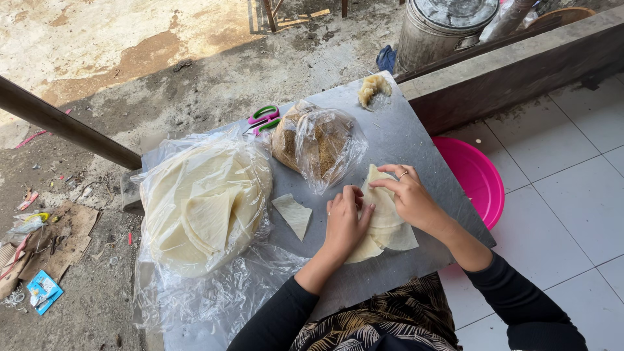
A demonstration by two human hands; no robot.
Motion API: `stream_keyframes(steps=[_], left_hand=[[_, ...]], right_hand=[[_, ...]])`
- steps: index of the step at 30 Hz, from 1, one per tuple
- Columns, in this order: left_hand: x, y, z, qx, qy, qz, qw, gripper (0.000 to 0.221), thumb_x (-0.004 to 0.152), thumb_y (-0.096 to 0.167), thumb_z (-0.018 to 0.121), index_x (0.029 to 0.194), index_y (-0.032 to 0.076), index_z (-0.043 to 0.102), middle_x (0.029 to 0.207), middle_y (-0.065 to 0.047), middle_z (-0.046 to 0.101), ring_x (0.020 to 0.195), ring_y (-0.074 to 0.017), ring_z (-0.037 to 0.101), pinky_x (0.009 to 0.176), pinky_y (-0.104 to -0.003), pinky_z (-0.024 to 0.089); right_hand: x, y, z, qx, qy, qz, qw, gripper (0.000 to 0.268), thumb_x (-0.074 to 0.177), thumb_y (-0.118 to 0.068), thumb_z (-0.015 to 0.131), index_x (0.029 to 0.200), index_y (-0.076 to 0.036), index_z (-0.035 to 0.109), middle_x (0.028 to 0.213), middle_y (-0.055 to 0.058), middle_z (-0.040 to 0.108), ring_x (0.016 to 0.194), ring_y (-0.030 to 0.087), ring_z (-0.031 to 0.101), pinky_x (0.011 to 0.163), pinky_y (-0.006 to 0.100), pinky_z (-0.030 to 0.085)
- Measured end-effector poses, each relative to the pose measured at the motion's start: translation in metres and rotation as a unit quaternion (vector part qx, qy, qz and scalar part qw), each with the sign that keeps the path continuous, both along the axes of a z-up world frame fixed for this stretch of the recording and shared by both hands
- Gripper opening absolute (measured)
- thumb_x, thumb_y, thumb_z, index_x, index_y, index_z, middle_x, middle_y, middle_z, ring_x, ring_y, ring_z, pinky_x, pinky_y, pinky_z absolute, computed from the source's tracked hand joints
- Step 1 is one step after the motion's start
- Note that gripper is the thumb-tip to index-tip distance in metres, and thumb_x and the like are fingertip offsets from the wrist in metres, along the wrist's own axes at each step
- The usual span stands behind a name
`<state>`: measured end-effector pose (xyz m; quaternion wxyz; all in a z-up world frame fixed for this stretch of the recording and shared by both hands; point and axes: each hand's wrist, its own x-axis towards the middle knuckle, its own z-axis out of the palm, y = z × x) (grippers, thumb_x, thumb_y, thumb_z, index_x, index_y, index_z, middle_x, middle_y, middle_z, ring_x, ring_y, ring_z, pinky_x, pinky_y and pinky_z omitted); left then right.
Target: The person cuts circular dough wrappers into quarters using scissors and then manually folds the pieces around a small amount of filling from a plastic bag to create triangular pastries.
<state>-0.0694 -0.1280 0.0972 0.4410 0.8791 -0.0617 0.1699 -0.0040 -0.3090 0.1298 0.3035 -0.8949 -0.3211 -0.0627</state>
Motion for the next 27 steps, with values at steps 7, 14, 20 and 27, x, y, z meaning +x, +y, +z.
stream_keyframes(steps=[7, 14, 20, 27], left_hand=[[0.001, 0.001, -0.003, 0.010, -0.005, 0.000, 1.000, 0.036, 0.089, 0.020, 0.075, 0.113, 0.006, 0.052, 0.086, -0.005, 0.065, 0.088, -0.0240, 0.064, 0.082, -0.043, 0.042], [0.001, 0.002, -0.003, 0.018, 0.008, -0.001, 1.000, 0.034, 0.089, 0.019, 0.075, 0.110, 0.007, 0.052, 0.087, -0.005, 0.065, 0.088, -0.0249, 0.063, 0.081, -0.043, 0.042], [0.000, 0.002, 0.002, 0.013, 0.014, -0.004, 1.000, 0.035, 0.086, 0.017, 0.076, 0.109, 0.007, 0.051, 0.085, -0.004, 0.065, 0.089, -0.0249, 0.063, 0.082, -0.043, 0.041], [-0.001, 0.003, 0.002, 0.002, 0.014, -0.008, 1.000, 0.038, 0.085, 0.018, 0.077, 0.111, 0.007, 0.050, 0.084, -0.004, 0.063, 0.088, -0.0246, 0.062, 0.082, -0.043, 0.041]], right_hand=[[-0.023, 0.006, -0.002, -0.172, -0.180, -0.001, 0.968, 0.044, 0.090, -0.007, 0.057, 0.130, -0.019, 0.070, 0.151, 0.007, 0.049, 0.139, 0.030, 0.039, 0.111, 0.046, 0.038], [-0.017, -0.002, 0.006, -0.319, -0.312, 0.030, 0.895, 0.054, 0.091, -0.012, 0.058, 0.143, -0.028, 0.064, 0.162, 0.002, 0.038, 0.143, 0.028, 0.034, 0.113, 0.043, 0.033], [-0.001, -0.007, 0.023, -0.321, -0.354, -0.014, 0.878, 0.060, 0.091, -0.001, 0.059, 0.140, -0.035, 0.064, 0.165, 0.001, 0.035, 0.147, 0.032, 0.029, 0.116, 0.051, 0.026], [-0.010, -0.013, 0.023, -0.139, -0.136, -0.019, 0.981, 0.060, 0.086, 0.009, 0.052, 0.128, -0.029, 0.072, 0.163, 0.008, 0.036, 0.149, 0.036, 0.028, 0.116, 0.050, 0.026]])
